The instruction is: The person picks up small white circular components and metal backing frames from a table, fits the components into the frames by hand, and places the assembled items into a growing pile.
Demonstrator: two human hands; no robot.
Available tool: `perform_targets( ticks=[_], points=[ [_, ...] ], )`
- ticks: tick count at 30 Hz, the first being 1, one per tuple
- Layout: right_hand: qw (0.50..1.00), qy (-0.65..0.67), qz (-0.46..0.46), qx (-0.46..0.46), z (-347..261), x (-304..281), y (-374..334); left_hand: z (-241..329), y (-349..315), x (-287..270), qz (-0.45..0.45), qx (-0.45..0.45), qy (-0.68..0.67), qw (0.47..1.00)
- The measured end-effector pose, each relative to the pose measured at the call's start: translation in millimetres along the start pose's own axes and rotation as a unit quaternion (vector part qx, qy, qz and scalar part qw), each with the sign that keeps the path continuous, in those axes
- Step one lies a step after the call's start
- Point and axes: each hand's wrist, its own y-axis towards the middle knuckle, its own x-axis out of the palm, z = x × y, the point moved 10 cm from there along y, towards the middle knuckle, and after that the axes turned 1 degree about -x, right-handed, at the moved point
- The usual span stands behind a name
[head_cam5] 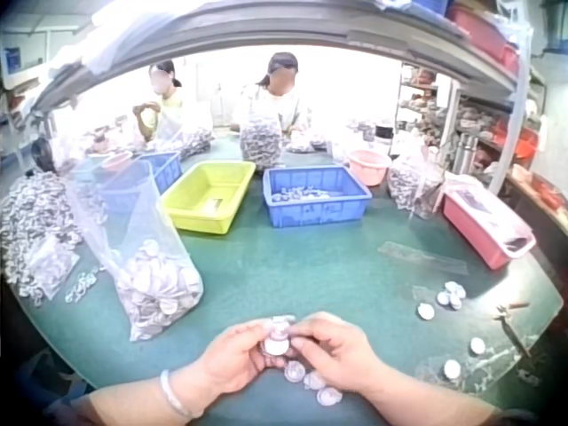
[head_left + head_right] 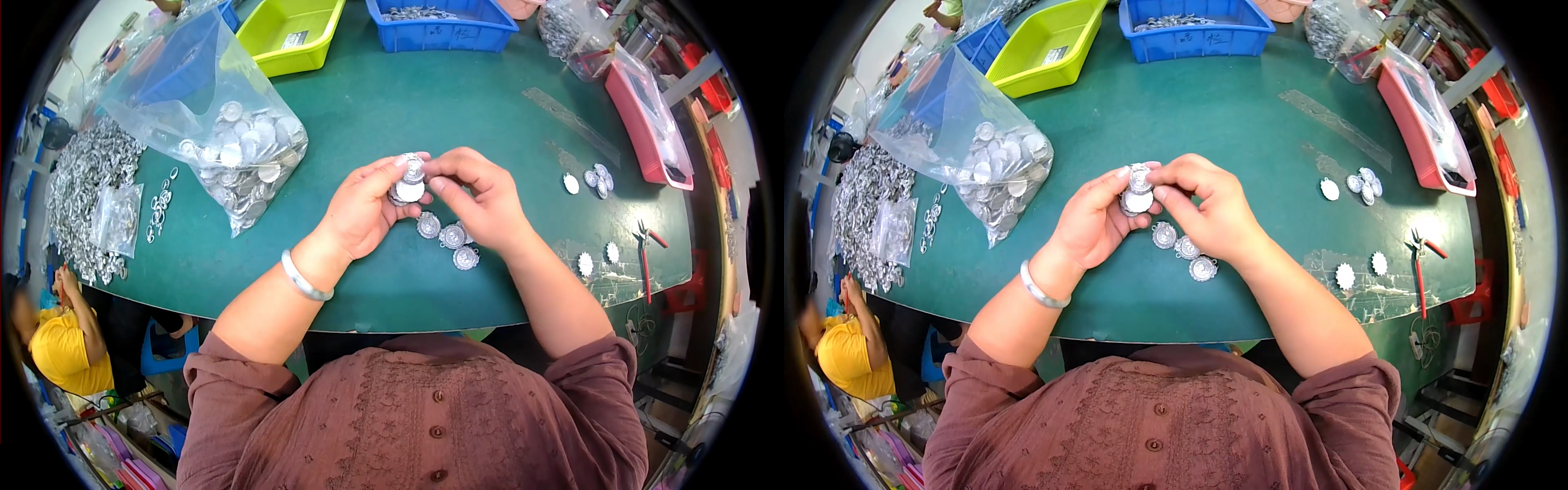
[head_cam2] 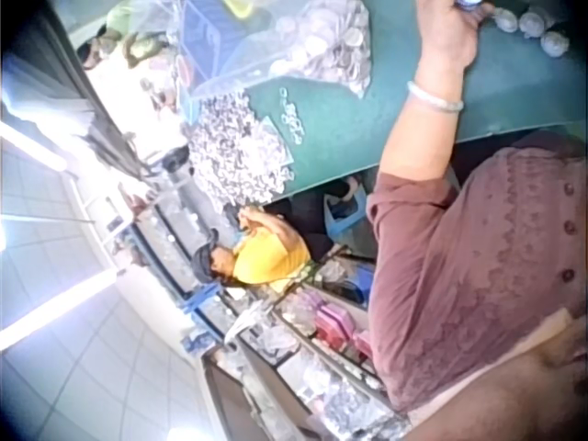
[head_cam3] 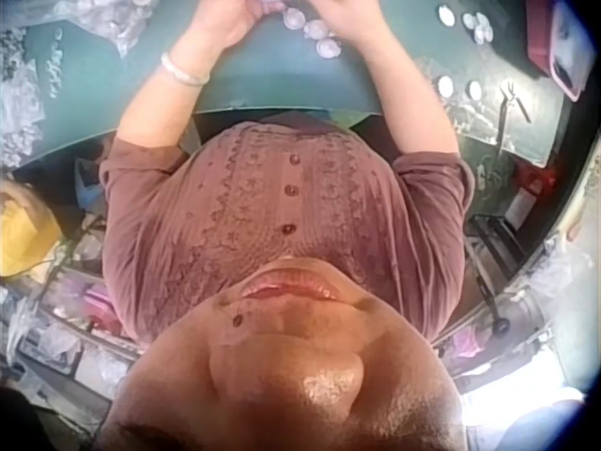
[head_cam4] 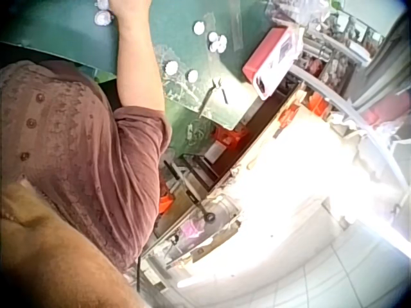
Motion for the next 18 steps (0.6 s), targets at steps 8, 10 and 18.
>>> perform_targets(
  ticks=[8, 10, 18],
  points=[
    [0.991, -0.11, -0.063, 0.046, 12, -6, 1, 2, 1, -8, 0.031, -0.019, -0.019, 0.999],
    [0.973, -0.179, -0.145, 0.031, 10, 5, -1, 4, 1, -14, 0.049, -0.007, -0.012, 0.999],
    [0.913, -0.31, -0.263, -0.003, 2, 29, -15, 10, -2, -17, 0.076, 0.006, -0.023, 0.997]
  ],
)
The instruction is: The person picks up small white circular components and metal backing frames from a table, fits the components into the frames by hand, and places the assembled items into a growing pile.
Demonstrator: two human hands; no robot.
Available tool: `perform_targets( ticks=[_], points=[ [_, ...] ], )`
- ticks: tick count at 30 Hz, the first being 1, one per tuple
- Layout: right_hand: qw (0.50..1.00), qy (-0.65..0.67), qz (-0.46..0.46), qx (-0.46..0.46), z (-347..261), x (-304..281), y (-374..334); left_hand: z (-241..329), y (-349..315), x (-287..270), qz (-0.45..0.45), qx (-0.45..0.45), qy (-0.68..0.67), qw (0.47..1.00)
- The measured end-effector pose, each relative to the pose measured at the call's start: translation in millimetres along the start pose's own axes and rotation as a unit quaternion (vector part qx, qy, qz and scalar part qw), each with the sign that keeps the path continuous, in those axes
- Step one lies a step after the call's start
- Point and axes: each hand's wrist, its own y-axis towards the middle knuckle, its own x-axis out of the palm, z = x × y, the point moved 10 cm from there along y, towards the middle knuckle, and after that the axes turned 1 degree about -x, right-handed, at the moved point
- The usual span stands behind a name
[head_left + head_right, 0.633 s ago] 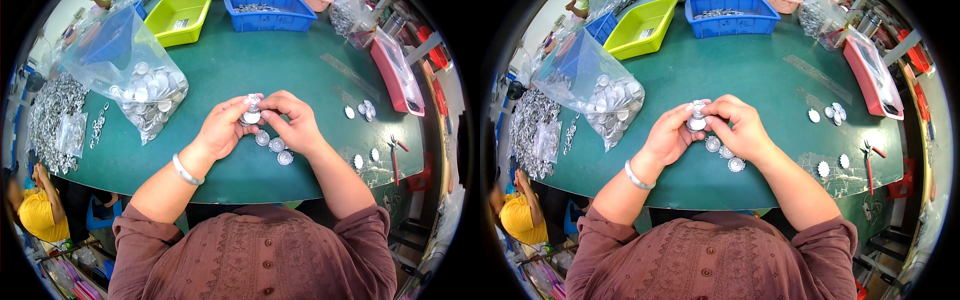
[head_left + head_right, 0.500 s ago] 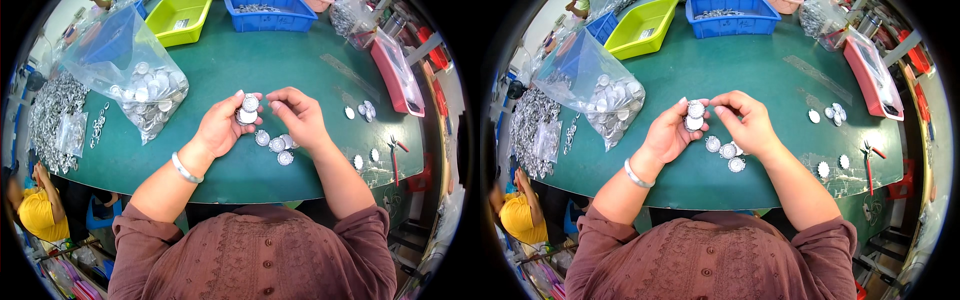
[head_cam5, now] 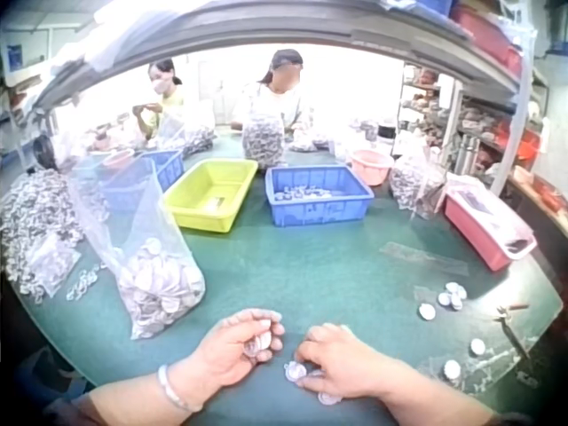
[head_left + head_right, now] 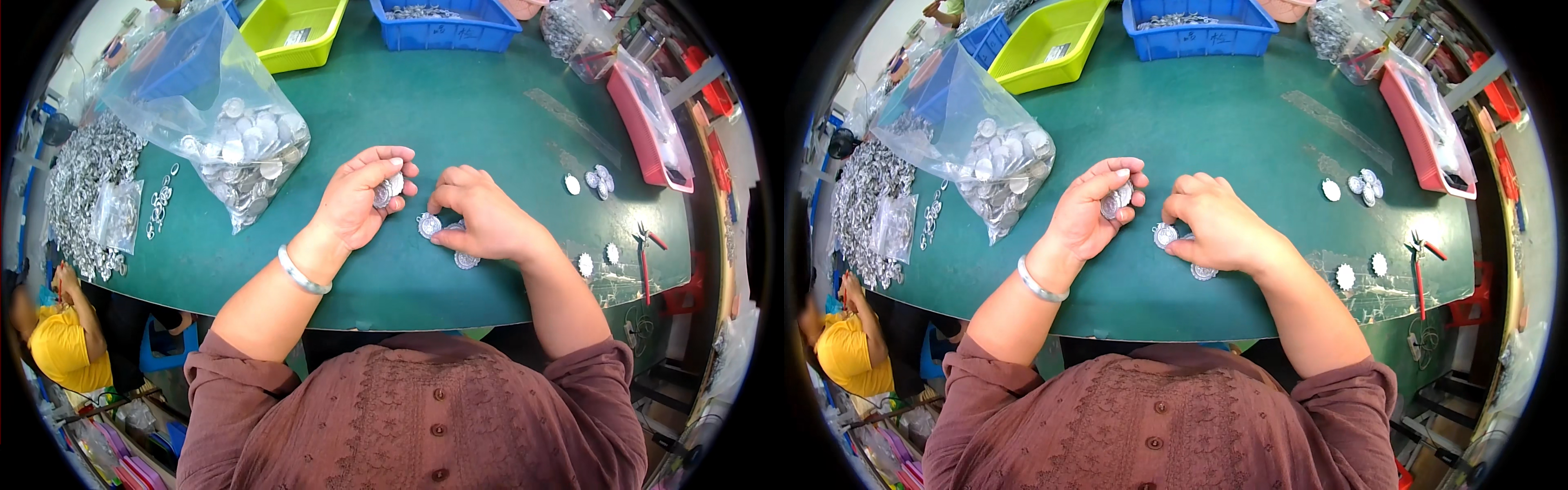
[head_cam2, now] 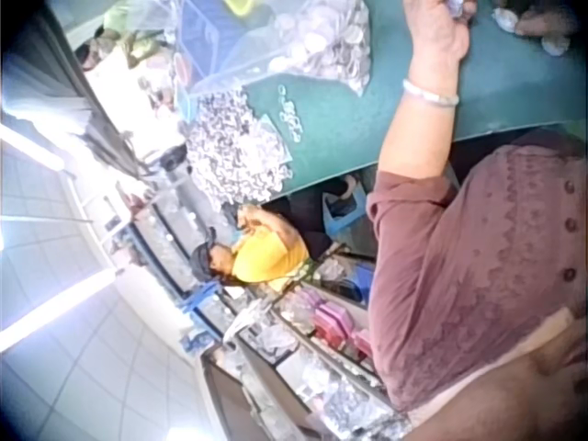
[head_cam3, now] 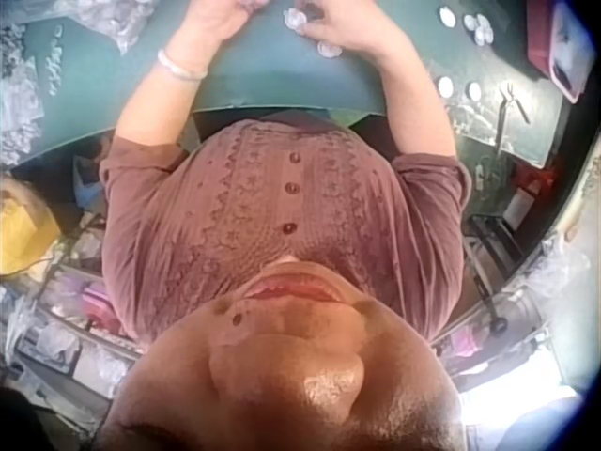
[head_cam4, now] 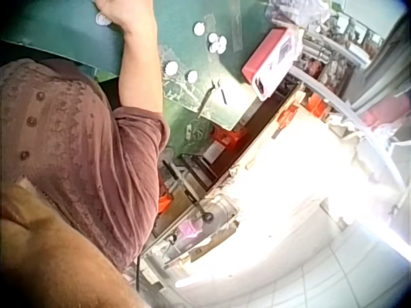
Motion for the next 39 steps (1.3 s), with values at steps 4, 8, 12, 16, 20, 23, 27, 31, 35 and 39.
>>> perform_targets(
  ticks=[4, 8, 12, 16, 20, 23, 27, 31, 35, 39],
  points=[
    [0.999, 0.047, 0.023, 0.005, 1, -1, 3, -2, 0, -3, 0.012, -0.01, 0.037, 0.999],
    [0.958, 0.25, 0.064, 0.126, 31, 3, -1, -2, 0, -5, 0.029, -0.007, 0.076, 0.997],
    [0.87, 0.433, 0.16, 0.172, 54, -6, -3, -1, -3, 0, 0.027, -0.005, 0.122, 0.992],
    [0.837, 0.486, 0.184, 0.168, 51, -11, -3, -7, -6, 5, 0.016, -0.012, 0.158, 0.987],
    [0.827, 0.501, 0.196, 0.161, 48, -12, -4, -6, -7, 6, 0.024, 0.001, 0.172, 0.985],
    [0.839, 0.477, 0.219, 0.145, 48, -14, -5, -5, -7, 5, 0.035, 0.013, 0.202, 0.979],
    [0.905, 0.321, 0.261, 0.095, 41, -26, -8, -8, -8, 14, 0.011, 0.021, 0.176, 0.984],
    [0.929, 0.254, 0.269, 0.011, 18, -30, -5, -15, -8, 22, -0.031, 0.0, 0.128, 0.991],
    [0.912, 0.315, 0.261, -0.008, 18, -29, -4, -14, -5, 16, -0.05, -0.013, 0.096, 0.994],
    [0.867, 0.417, 0.266, 0.066, 42, -25, -7, -8, -6, 19, -0.045, -0.021, 0.06, 0.997]
  ],
)
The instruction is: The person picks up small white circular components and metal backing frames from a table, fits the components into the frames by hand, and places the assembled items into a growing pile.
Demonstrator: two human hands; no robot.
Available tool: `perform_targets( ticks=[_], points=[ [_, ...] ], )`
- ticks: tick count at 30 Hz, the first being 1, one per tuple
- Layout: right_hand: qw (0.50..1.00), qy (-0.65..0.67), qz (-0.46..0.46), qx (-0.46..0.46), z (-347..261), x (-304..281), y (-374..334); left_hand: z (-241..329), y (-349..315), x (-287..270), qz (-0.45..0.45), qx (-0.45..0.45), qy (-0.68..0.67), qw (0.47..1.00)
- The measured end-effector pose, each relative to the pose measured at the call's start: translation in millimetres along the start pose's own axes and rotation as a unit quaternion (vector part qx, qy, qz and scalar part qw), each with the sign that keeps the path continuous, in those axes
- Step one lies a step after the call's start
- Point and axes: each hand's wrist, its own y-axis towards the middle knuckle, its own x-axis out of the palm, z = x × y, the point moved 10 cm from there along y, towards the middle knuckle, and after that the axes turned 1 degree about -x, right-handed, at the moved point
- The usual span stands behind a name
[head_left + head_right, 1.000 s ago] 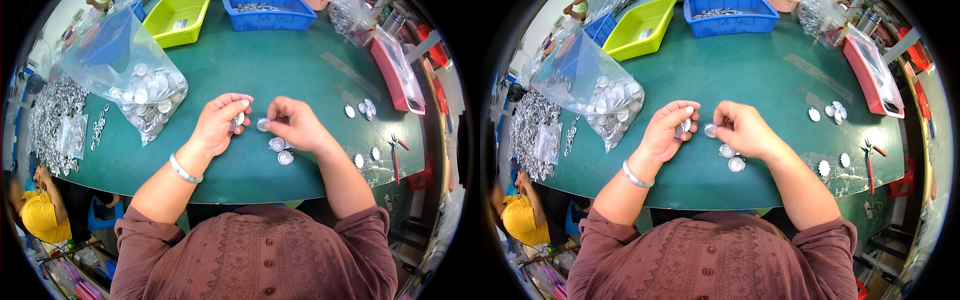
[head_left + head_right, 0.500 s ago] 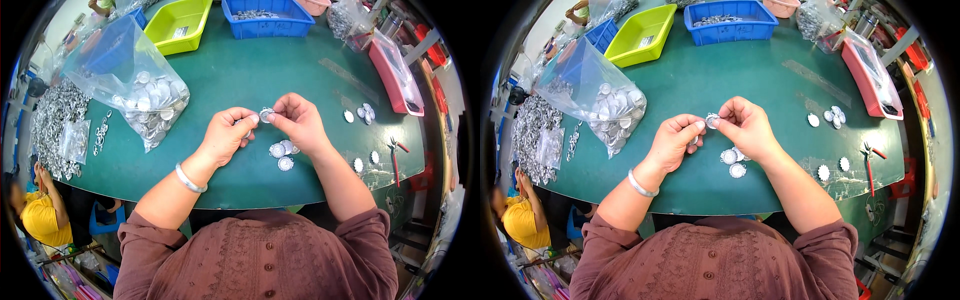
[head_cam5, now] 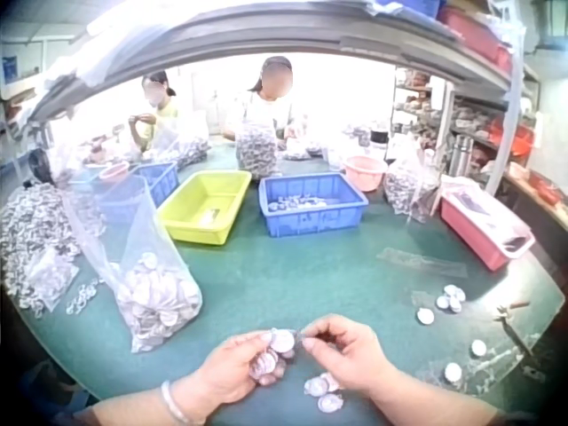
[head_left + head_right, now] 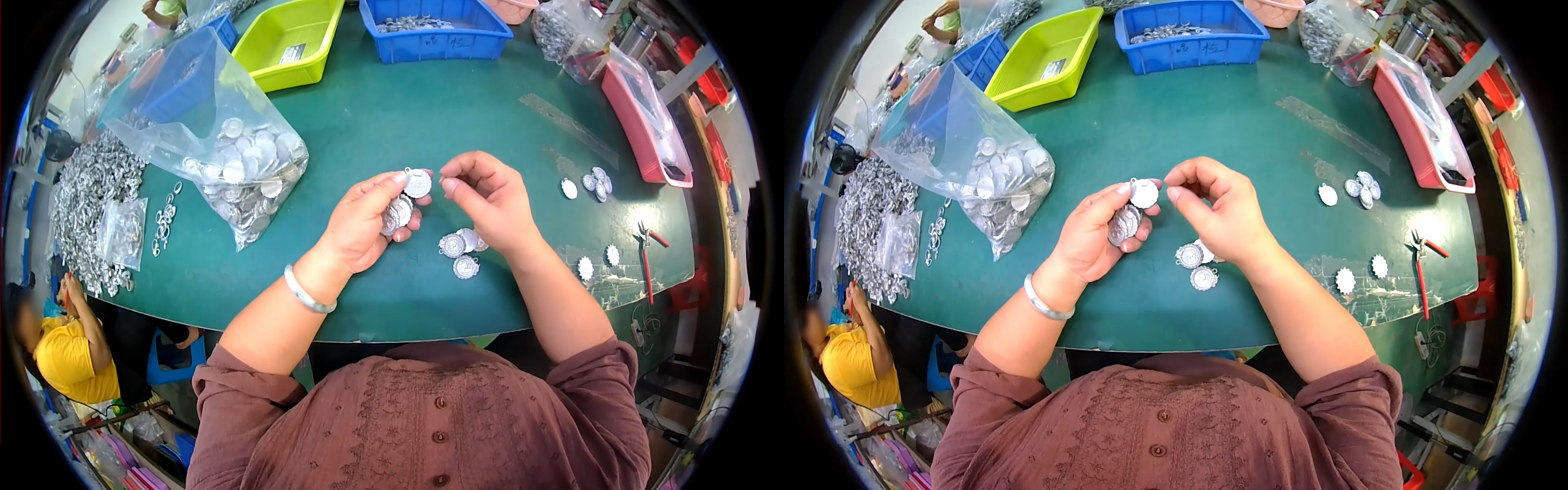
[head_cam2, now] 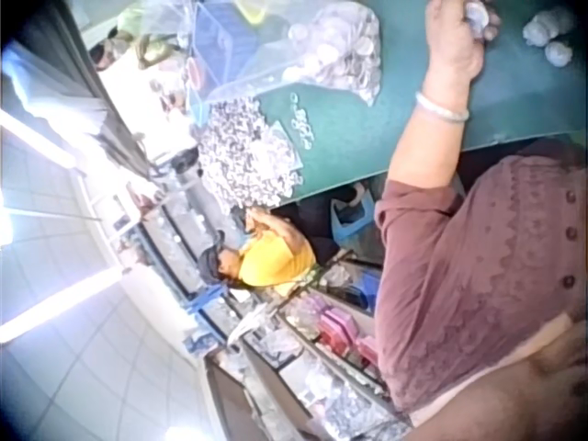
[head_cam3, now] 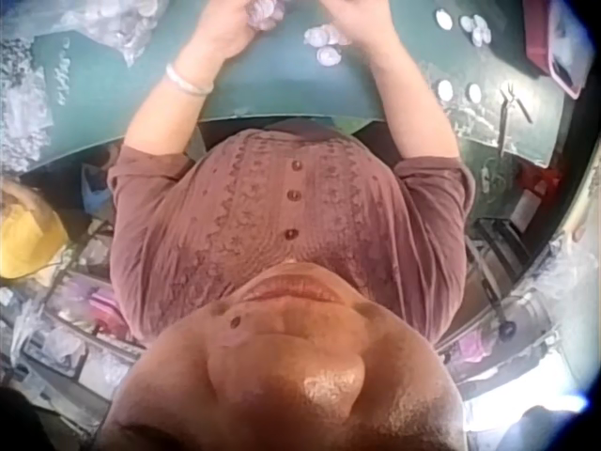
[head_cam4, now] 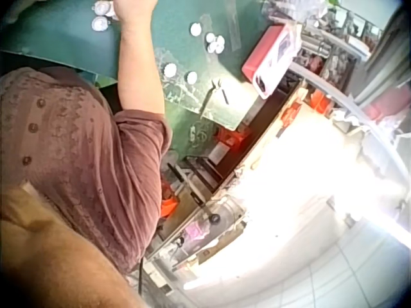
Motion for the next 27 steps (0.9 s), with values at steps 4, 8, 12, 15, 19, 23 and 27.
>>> perform_targets(
  ticks=[4, 8, 12, 15, 19, 23, 27],
  points=[
    [0.999, 0.006, 0.019, 0.035, 6, -6, 2, -1, 0, -1, -0.006, -0.012, -0.016, 1.0],
    [0.999, -0.039, 0.003, 0.034, 5, -7, 1, -4, 0, 2, -0.024, -0.018, -0.029, 0.999],
    [0.978, -0.184, -0.083, 0.046, -7, -1, 5, -4, 3, -9, 0.009, -0.026, -0.047, 0.999],
    [0.908, -0.361, -0.21, 0.008, -13, 10, -10, -2, 2, -14, 0.012, -0.019, -0.084, 0.996],
    [0.847, -0.473, -0.242, -0.021, -21, 20, -30, -6, 4, -12, -0.02, -0.027, -0.113, 0.993],
    [0.851, -0.475, -0.22, -0.045, -22, 24, -39, -5, 2, -9, 0.002, -0.023, -0.051, 0.998],
    [0.862, -0.465, -0.196, -0.047, -27, 27, -39, -5, 0, -7, 0.001, -0.031, -0.036, 0.999]
  ],
)
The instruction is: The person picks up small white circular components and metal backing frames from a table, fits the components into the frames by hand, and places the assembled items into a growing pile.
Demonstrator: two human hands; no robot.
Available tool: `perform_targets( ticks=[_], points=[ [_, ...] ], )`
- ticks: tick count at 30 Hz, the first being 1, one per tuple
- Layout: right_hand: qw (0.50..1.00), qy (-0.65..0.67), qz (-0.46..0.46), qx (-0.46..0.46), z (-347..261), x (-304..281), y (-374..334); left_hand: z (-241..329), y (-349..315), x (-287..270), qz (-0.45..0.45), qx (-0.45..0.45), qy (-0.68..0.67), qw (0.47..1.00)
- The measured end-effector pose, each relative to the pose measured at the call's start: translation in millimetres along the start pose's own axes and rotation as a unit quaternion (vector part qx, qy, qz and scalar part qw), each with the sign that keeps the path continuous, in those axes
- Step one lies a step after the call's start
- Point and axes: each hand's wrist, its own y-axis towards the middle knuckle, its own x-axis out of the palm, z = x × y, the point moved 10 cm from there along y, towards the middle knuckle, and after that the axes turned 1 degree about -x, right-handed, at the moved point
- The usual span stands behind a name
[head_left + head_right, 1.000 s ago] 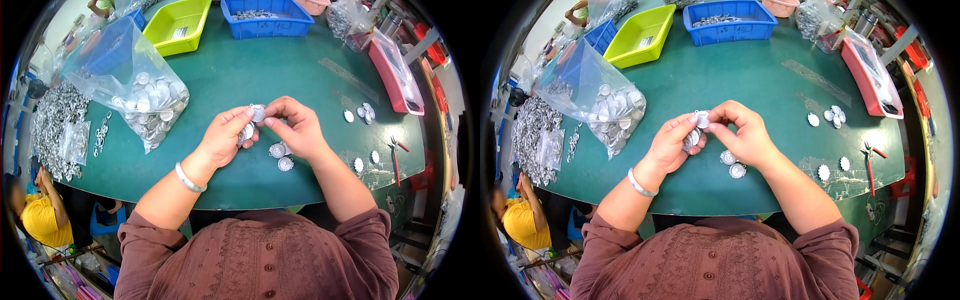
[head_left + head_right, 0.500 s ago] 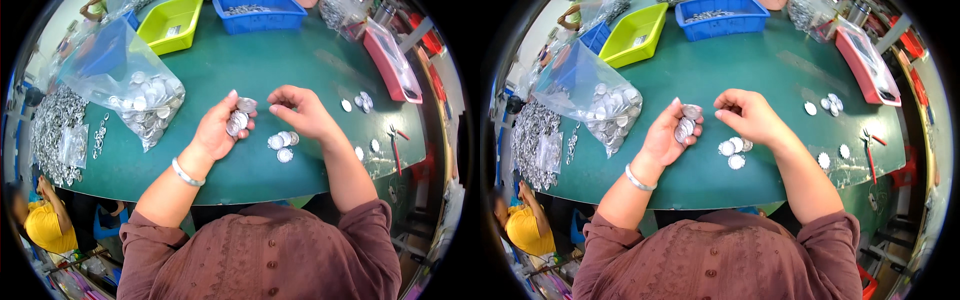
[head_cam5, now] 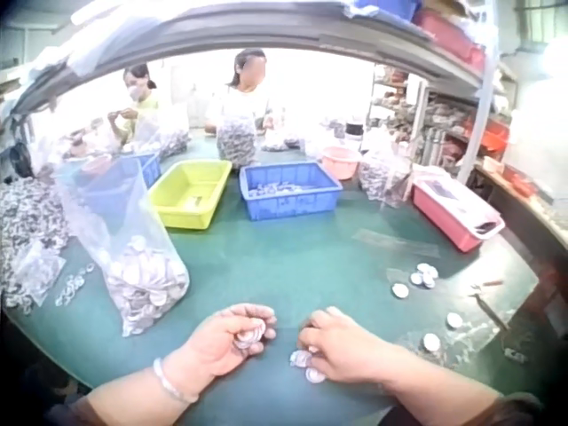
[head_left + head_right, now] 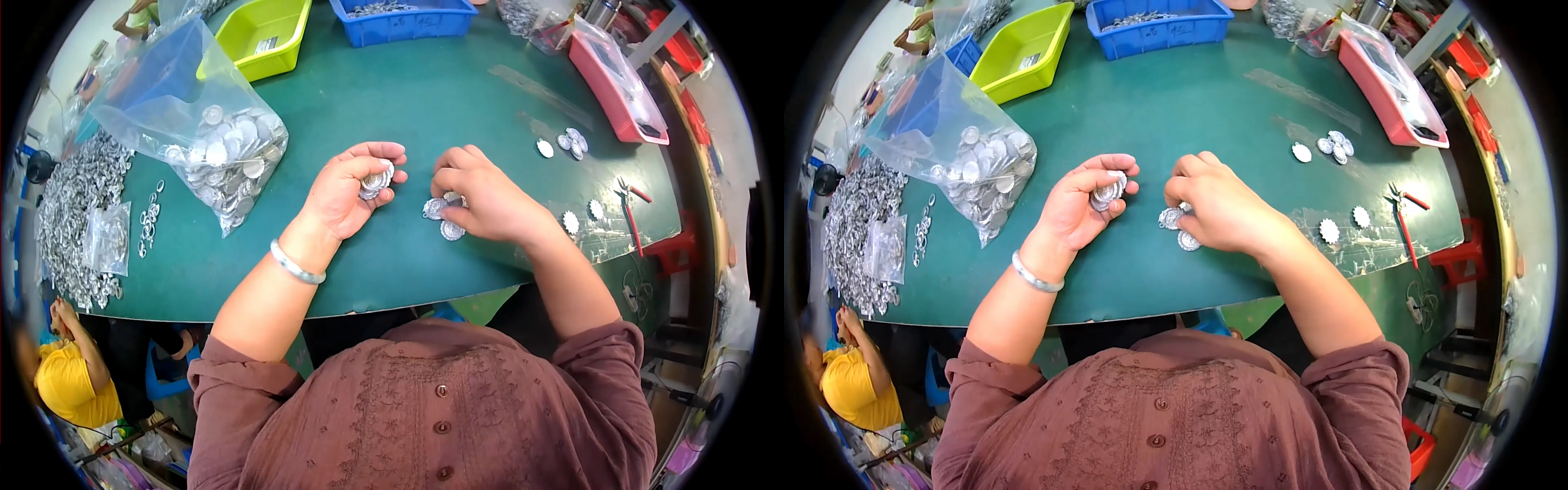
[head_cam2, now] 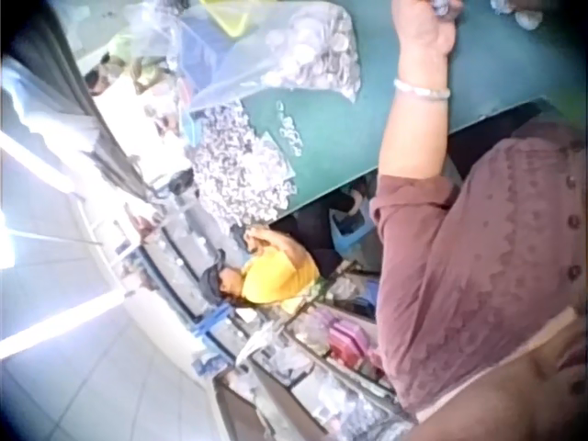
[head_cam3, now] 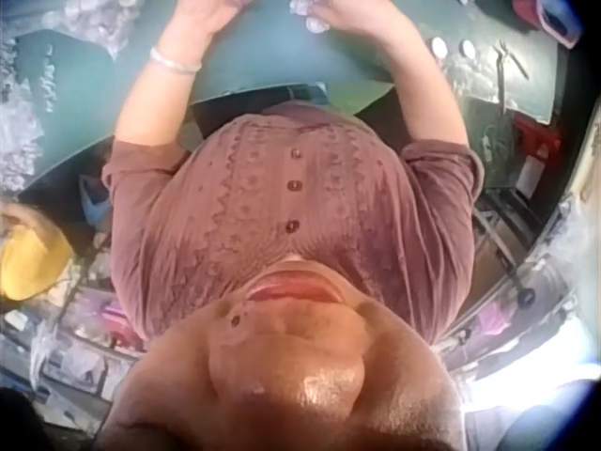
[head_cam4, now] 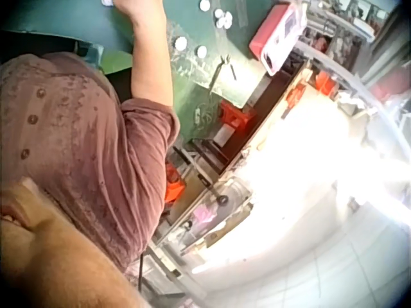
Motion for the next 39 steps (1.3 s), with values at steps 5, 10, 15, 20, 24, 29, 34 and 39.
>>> perform_targets(
  ticks=[5, 10, 15, 20, 24, 29, 34, 39],
  points=[
    [0.995, 0.078, 0.043, 0.041, 22, -1, -2, -5, 0, 1, -0.009, -0.017, 0.019, 1.0],
    [0.867, 0.425, 0.163, 0.203, 54, 3, -13, -8, -2, 8, -0.005, -0.019, 0.103, 0.994],
    [0.795, 0.529, 0.185, 0.232, 46, 13, -16, -11, -7, 17, -0.037, -0.008, 0.13, 0.991],
    [0.783, 0.546, 0.193, 0.227, 44, 17, -16, -6, -6, 16, -0.031, 0.011, 0.126, 0.991],
    [0.809, 0.51, 0.226, 0.187, 40, 10, -14, -5, -8, 17, -0.022, 0.029, 0.13, 0.991],
    [0.885, 0.337, 0.312, 0.075, 14, -12, -11, -9, -15, 35, -0.062, 0.035, 0.112, 0.991],
    [0.943, 0.098, 0.318, -0.016, -23, -24, -11, -6, -10, 30, -0.072, 0.028, 0.049, 0.996],
    [0.947, 0.032, 0.314, -0.065, -39, -21, -13, -7, -10, 33, -0.094, 0.028, 0.026, 0.995]
  ],
)
